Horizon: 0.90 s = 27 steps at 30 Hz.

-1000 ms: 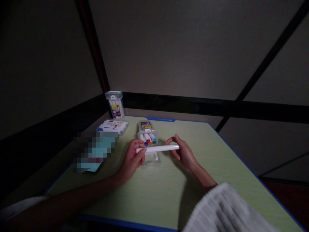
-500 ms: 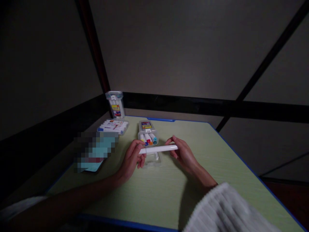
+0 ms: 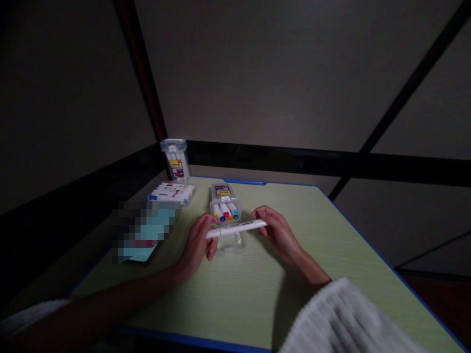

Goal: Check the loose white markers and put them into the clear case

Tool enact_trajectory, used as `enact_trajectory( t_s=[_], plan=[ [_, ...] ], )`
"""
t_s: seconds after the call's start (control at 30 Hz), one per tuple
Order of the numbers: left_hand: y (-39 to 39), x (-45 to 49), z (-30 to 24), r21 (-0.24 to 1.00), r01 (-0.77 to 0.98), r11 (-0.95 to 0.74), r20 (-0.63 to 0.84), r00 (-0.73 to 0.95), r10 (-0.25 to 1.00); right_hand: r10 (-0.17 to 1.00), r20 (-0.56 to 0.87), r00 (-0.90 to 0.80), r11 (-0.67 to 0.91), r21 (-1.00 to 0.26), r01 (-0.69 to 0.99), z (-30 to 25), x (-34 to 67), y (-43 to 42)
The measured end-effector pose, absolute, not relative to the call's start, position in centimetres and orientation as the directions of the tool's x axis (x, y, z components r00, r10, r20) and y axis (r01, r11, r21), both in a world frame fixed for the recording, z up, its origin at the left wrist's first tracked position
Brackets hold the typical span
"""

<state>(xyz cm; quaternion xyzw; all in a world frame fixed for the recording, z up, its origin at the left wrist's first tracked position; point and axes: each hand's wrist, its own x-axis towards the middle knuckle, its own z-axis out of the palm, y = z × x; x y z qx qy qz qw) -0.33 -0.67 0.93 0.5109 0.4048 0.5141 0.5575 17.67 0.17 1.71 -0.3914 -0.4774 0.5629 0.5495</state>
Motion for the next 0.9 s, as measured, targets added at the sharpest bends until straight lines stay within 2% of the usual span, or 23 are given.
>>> enact_trajectory(
  t_s=[0.33,0.5,0.9],
  plan=[
    [-0.3,-0.1,1.0,0.98,-0.2,-0.021,0.049,0.138,0.989,0.984,0.079,-0.159,0.03,-0.956,-0.292,1.7,17.7,0.2],
    [-0.1,0.1,0.5,0.98,-0.199,-0.02,0.046,0.126,0.991,0.985,0.028,-0.169,-0.028,-0.947,-0.319,1.2,17.9,0.5],
    [0.2,-0.1,-0.1,0.976,-0.191,-0.107,0.137,0.15,0.979,0.989,0.008,-0.146,-0.041,-0.943,-0.33,1.3,17.9,0.4]
  ],
)
